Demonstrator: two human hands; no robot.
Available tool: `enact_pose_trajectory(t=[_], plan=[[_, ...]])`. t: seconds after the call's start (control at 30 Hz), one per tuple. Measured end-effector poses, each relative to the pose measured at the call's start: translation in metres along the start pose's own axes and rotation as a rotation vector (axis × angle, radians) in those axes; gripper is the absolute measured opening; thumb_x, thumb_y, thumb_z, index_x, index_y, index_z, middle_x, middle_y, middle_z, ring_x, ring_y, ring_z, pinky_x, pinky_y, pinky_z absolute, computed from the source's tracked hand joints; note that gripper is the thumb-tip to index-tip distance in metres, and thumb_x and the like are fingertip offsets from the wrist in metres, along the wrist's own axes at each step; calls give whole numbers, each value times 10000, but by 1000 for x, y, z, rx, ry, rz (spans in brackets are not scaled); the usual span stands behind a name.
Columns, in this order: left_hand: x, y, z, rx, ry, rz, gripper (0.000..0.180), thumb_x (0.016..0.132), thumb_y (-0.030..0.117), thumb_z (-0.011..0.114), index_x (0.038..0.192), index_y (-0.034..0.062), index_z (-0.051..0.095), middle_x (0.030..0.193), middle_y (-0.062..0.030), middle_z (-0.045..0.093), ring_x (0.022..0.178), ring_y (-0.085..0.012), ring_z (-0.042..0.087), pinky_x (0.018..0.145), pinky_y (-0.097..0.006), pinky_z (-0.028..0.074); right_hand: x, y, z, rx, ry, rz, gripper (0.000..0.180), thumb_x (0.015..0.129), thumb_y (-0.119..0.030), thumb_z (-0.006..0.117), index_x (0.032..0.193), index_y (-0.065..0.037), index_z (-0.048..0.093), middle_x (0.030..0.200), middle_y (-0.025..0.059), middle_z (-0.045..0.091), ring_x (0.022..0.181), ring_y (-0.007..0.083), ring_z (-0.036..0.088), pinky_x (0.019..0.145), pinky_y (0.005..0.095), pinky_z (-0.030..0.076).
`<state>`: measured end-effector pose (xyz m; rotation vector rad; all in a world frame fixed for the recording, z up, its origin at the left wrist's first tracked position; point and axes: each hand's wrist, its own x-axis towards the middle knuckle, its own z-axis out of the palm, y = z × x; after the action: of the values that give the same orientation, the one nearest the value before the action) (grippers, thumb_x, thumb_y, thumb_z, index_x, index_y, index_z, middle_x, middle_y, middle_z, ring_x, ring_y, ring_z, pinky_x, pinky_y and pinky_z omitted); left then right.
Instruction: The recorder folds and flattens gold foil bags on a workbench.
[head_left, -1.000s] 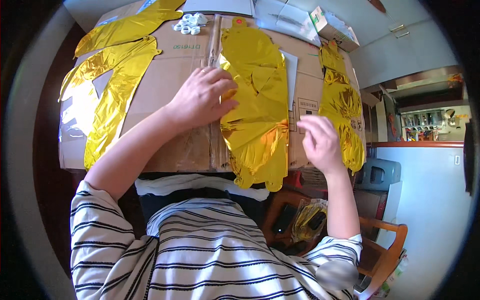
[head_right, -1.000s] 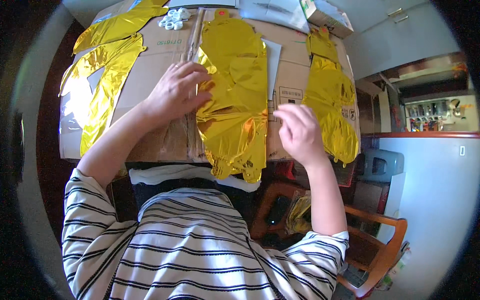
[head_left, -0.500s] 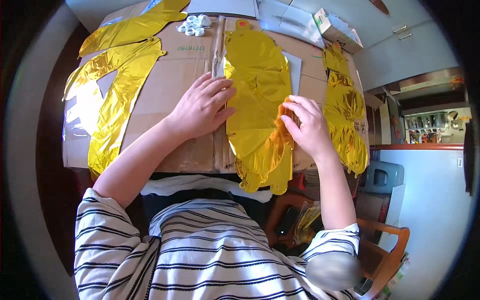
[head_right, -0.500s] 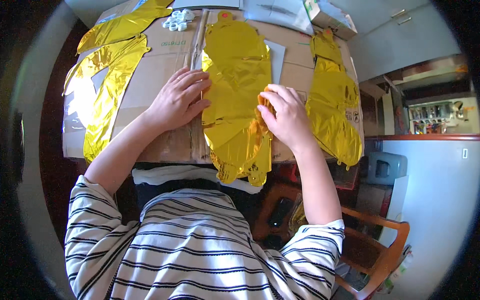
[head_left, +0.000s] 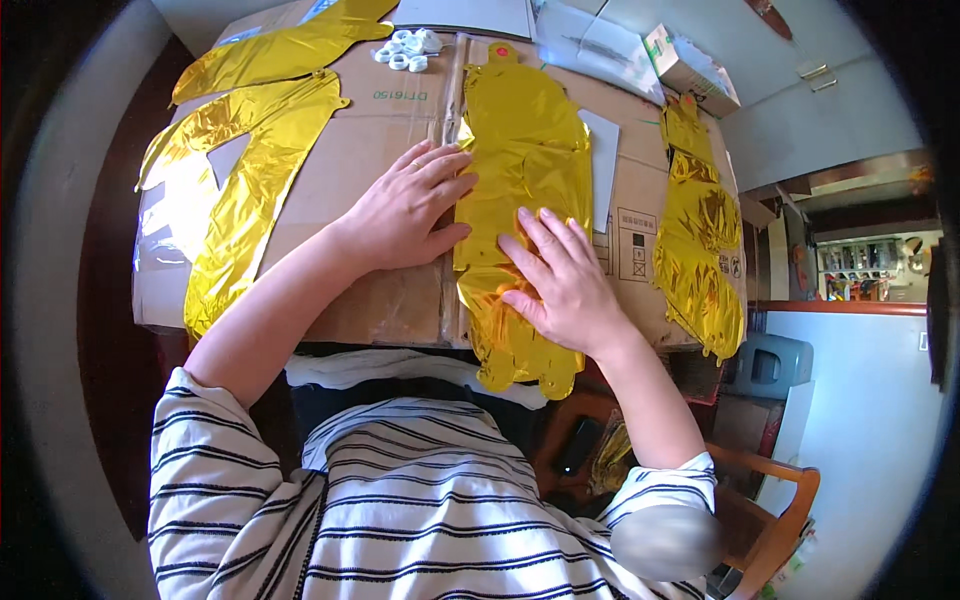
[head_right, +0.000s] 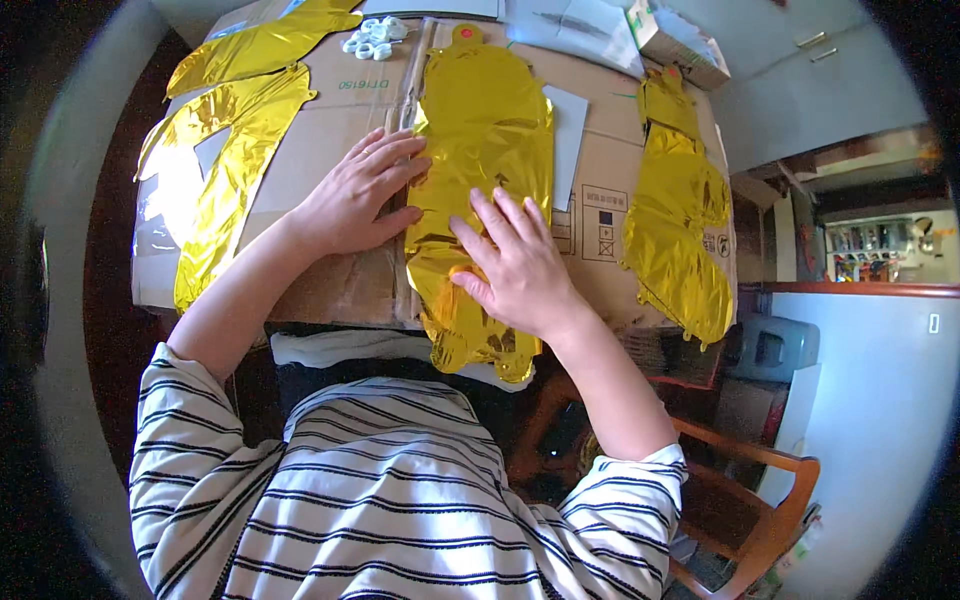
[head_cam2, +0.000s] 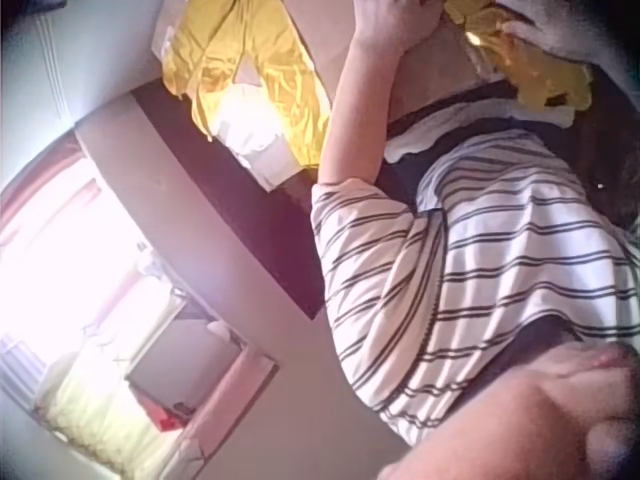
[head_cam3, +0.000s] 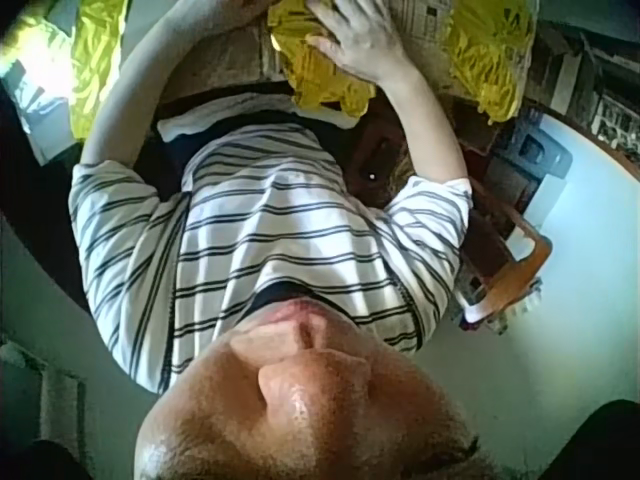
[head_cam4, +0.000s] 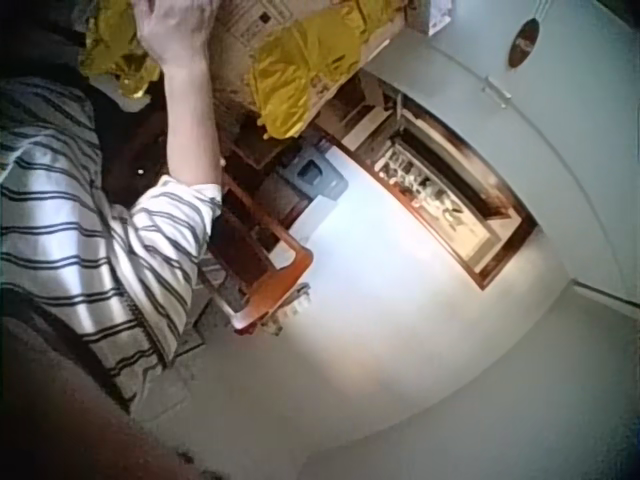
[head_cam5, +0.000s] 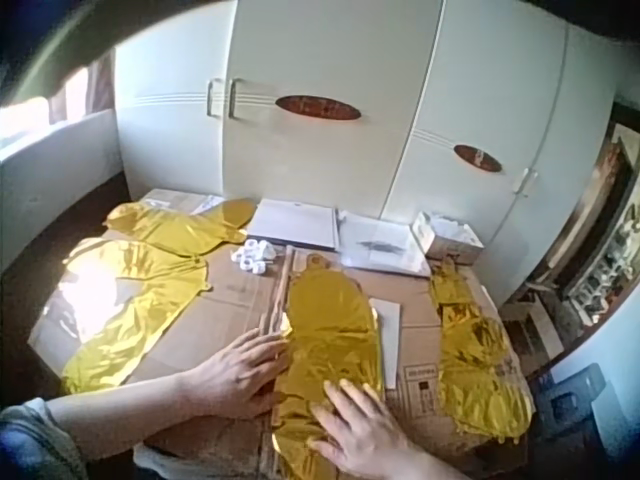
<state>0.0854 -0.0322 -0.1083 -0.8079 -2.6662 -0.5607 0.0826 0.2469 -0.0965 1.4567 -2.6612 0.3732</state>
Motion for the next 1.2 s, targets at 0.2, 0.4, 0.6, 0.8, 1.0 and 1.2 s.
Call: enact_pose_trajectory(t=[0.2,0.4,0.6,0.8,1.0,1.2], plan=[[-4,-5,-5,24,-4,3,558,851,325,739,1303,30,601,1400,-179,546,1388,-353,455,1194,-523,301,2,-2,1,6,6,0,580,931,-462,647,1388,-113,573,1518,206,436,1408,428,382,1155,594,300],[-1,-8,-10,36,-30,16,597,842,380,748,1301,37,582,1423,-177,529,1393,-356,445,1193,-533,295,1,-3,-4,30,-27,26,585,919,-425,682,1400,-117,557,1542,176,425,1428,401,375,1177,573,280],[4,-16,-12,11,-55,41,620,831,403,756,1308,61,558,1464,-175,498,1414,-363,416,1200,-532,281,15,-15,-17,51,40,-29,586,892,-388,704,1354,-50,579,1481,194,489,1391,384,428,1174,567,286],[9,-20,-12,19,-78,33,656,798,384,780,1325,74,541,1481,-178,485,1428,-369,398,1204,-523,276,43,-32,9,112,165,-136,519,892,-314,697,1302,-9,610,1355,172,586,1220,335,540,1089,472,390],[14,-36,-18,-112,-98,52,638,777,346,797,1300,57,571,1456,-181,509,1386,-379,441,1185,-504,307,43,-36,11,90,128,-130,447,877,-257,723,1250,-22,653,1302,153,627,1205,319,558,1038,450,428],[22,-48,-14,-90,-69,2,631,773,339,811,1289,44,599,1427,-165,539,1355,-361,473,1181,-496,313,42,-38,13,85,124,-136,406,850,-231,741,1196,-32,668,1288,153,630,1201,320,559,1035,448,432]])
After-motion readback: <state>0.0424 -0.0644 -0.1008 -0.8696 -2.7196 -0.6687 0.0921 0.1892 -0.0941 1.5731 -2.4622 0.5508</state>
